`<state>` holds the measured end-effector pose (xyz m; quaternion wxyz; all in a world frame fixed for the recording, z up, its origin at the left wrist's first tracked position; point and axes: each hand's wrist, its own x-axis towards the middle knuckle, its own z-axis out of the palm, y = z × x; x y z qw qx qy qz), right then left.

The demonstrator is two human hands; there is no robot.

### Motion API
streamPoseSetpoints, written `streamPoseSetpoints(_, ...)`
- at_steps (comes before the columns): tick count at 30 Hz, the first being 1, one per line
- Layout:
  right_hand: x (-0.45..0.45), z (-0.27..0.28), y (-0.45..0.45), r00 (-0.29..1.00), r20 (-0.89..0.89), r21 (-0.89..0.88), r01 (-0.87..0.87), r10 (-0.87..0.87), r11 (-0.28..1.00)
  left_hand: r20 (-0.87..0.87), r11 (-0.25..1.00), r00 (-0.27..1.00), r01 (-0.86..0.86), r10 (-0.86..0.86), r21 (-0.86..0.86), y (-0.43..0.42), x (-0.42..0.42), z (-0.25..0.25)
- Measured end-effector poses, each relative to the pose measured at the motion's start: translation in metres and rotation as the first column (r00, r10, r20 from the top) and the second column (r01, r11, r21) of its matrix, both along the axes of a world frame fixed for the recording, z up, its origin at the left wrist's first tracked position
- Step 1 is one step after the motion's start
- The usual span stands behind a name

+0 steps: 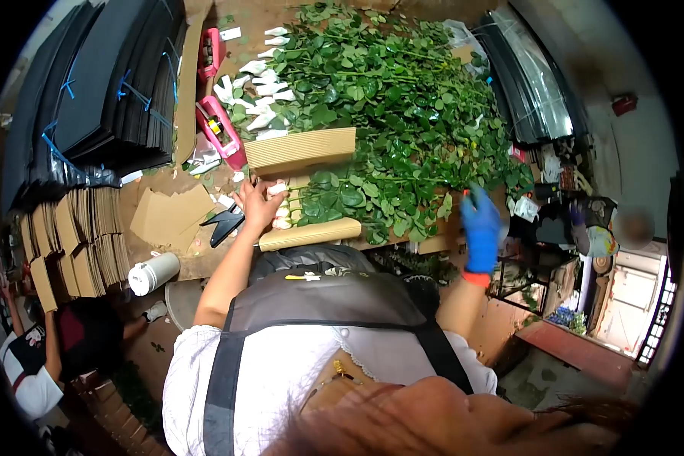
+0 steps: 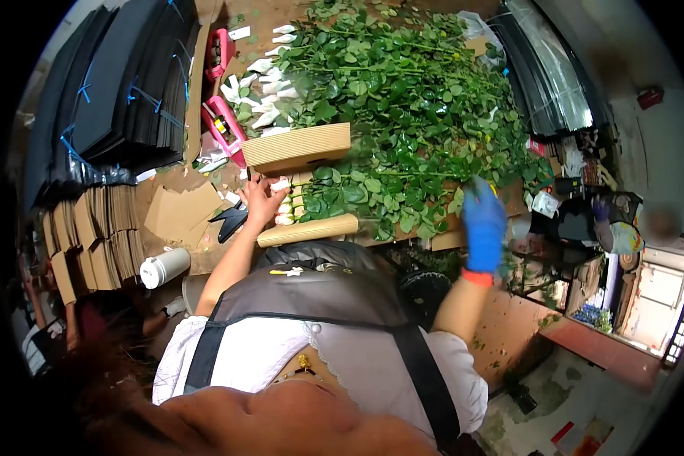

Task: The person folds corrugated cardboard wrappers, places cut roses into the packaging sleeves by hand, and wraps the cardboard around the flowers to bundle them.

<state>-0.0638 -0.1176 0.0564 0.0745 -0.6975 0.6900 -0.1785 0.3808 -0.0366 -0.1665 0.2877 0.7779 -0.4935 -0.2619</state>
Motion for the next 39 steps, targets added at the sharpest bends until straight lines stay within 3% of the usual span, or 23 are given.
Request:
streamPoseSetpoints(2, 0.053, -0.017, -0.054, 0.955, 0.195, 0.024, -0.232, 0.223, 0.972, 0.026, 0.999, 1.000, -0.015, 0.016, -0.044, 0.000, -0.001, -0.004)
streamPoseSetpoints(3, 0.075, -0.031, -0.082, 0.958, 0.109, 0.028, -0.269, 0.264, 0.963, 0.037, 0.999, 0.999, -0.015, 0.016, -0.041, 0.000, -0.002, -0.001)
streamPoseSetpoints(7, 0.152, -0.083, -0.198, 0.867, -0.076, -0.322, -0.489, 0.492, 0.811, 0.001, 1.000, 1.000, -0.027, 0.027, -0.005, 0.000, -0.003, 0.005)
streamPoseSetpoints(10, 0.208, -0.091, -0.255, 0.771, -0.256, -0.404, -0.634, 0.584, 0.659, 0.006, 0.999, 0.999, -0.039, 0.039, 0.034, 0.000, -0.003, 0.006)
streamPoseSetpoints(11, 0.224, -0.088, -0.266, 0.726, -0.317, -0.242, -0.684, 0.610, 0.688, 0.025, 0.998, 0.998, -0.058, 0.058, -0.009, 0.000, -0.005, 0.004)
streamPoseSetpoints(14, 0.247, -0.134, -0.298, 0.684, -0.582, -0.293, -0.681, 0.440, 0.671, 0.025, 0.998, 0.998, -0.060, 0.059, 0.013, 0.001, -0.005, 0.006)
streamPoseSetpoints(15, 0.248, -0.153, -0.317, 0.612, -0.684, -0.101, -0.619, 0.398, 0.779, 0.016, 0.998, 0.998, -0.068, 0.068, -0.002, 0.001, -0.006, 0.005)
streamPoseSetpoints(18, 0.254, -0.074, -0.296, 0.745, -0.460, -0.064, -0.571, 0.483, 0.819, 0.014, 0.995, 0.997, -0.071, 0.072, -0.075, 0.003, -0.005, -0.001)
streamPoseSetpoints(21, 0.224, -0.068, -0.299, 0.692, -0.464, -0.367, -0.718, 0.553, 0.591, 0.012, 0.992, 0.996, -0.084, 0.085, -0.090, 0.004, -0.006, 0.000)
streamPoseSetpoints(22, 0.212, -0.064, -0.305, 0.666, -0.488, -0.106, -0.687, 0.565, 0.719, -0.007, 0.994, 0.997, -0.075, 0.075, -0.074, 0.003, -0.005, 0.006)
streamPoseSetpoints(23, 0.193, -0.063, -0.310, 0.716, -0.384, -0.174, -0.676, 0.583, 0.716, -0.005, 0.995, 0.997, -0.071, 0.071, -0.074, 0.005, -0.007, 0.005)
streamPoseSetpoints(24, 0.197, -0.021, -0.280, 0.748, -0.313, -0.315, -0.663, 0.585, 0.679, 0.002, 0.994, 0.998, -0.069, 0.070, -0.083, 0.004, -0.006, 0.004)
streamPoseSetpoints(26, 0.186, 0.025, -0.245, 0.755, -0.326, -0.519, -0.646, 0.569, 0.560, 0.021, 0.997, 0.998, -0.064, 0.065, -0.048, 0.004, -0.004, -0.007)
streamPoseSetpoints(30, 0.165, 0.082, -0.134, 0.687, -0.374, -0.333, -0.727, 0.624, 0.601, 0.036, 0.994, 0.997, -0.067, 0.070, -0.080, 0.004, -0.005, 0.003)
streamPoseSetpoints(31, 0.159, 0.077, -0.116, 0.658, -0.257, -0.288, -0.751, 0.708, 0.594, 0.055, 0.997, 0.997, -0.055, 0.058, -0.052, 0.000, -0.003, -0.026)
streamPoseSetpoints(33, 0.148, 0.051, -0.085, 0.583, -0.051, -0.177, -0.804, 0.811, 0.568, 0.073, 0.991, 0.996, -0.040, 0.050, -0.130, 0.005, -0.004, -0.012)
streamPoseSetpoints(34, 0.152, 0.032, -0.071, 0.569, 0.121, -0.095, -0.809, 0.813, 0.580, 0.042, 0.996, 0.996, -0.080, 0.082, -0.046, 0.000, -0.005, -0.012)
streamPoseSetpoints(37, 0.147, -0.063, -0.061, 0.657, 0.035, -0.009, -0.754, 0.753, 0.657, 0.043, 0.989, 0.994, -0.094, 0.099, -0.113, 0.003, -0.006, -0.022)
streamPoseSetpoints(39, 0.126, -0.140, -0.075, 0.660, -0.180, -0.015, -0.743, 0.730, 0.669, -0.015, 0.992, 0.994, -0.108, 0.107, -0.070, -0.001, -0.007, -0.005)
